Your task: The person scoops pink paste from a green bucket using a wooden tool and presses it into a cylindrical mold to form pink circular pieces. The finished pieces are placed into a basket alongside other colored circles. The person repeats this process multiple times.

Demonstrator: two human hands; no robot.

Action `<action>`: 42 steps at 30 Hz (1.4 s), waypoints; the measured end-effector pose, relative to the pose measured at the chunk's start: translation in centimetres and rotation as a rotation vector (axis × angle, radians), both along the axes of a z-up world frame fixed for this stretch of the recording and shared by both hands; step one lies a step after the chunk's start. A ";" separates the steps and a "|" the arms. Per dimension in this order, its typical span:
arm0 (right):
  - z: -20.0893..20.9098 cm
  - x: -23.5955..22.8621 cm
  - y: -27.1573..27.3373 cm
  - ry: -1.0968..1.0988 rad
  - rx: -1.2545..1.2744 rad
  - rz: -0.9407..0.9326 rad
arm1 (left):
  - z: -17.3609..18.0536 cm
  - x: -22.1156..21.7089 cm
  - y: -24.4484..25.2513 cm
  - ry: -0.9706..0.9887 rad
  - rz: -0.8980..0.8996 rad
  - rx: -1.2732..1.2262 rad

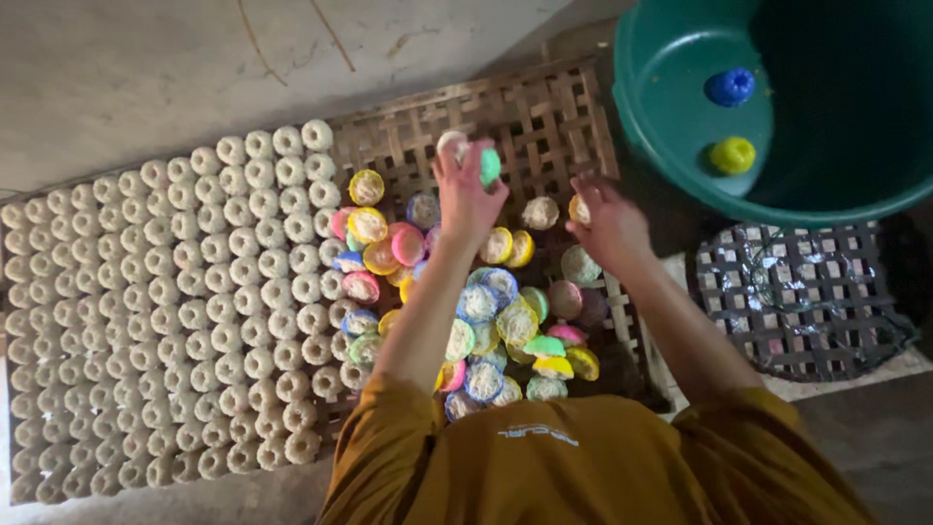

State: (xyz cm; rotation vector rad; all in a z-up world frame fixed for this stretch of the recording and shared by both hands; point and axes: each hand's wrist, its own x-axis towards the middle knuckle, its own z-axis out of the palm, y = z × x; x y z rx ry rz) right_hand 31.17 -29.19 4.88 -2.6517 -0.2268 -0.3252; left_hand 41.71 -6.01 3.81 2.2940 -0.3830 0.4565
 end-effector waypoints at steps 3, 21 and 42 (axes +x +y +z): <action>-2.9 1.2 -0.4 0.160 0.107 -0.053 | 2.5 -1.2 0.2 -0.041 -0.058 -0.104; -0.7 5.2 4.8 0.082 1.019 -0.067 | 5.9 -6.0 3.8 0.047 0.011 -0.220; 5.1 -2.2 -5.9 -0.438 -0.067 -0.173 | -3.7 -8.0 -2.5 0.247 -0.287 0.746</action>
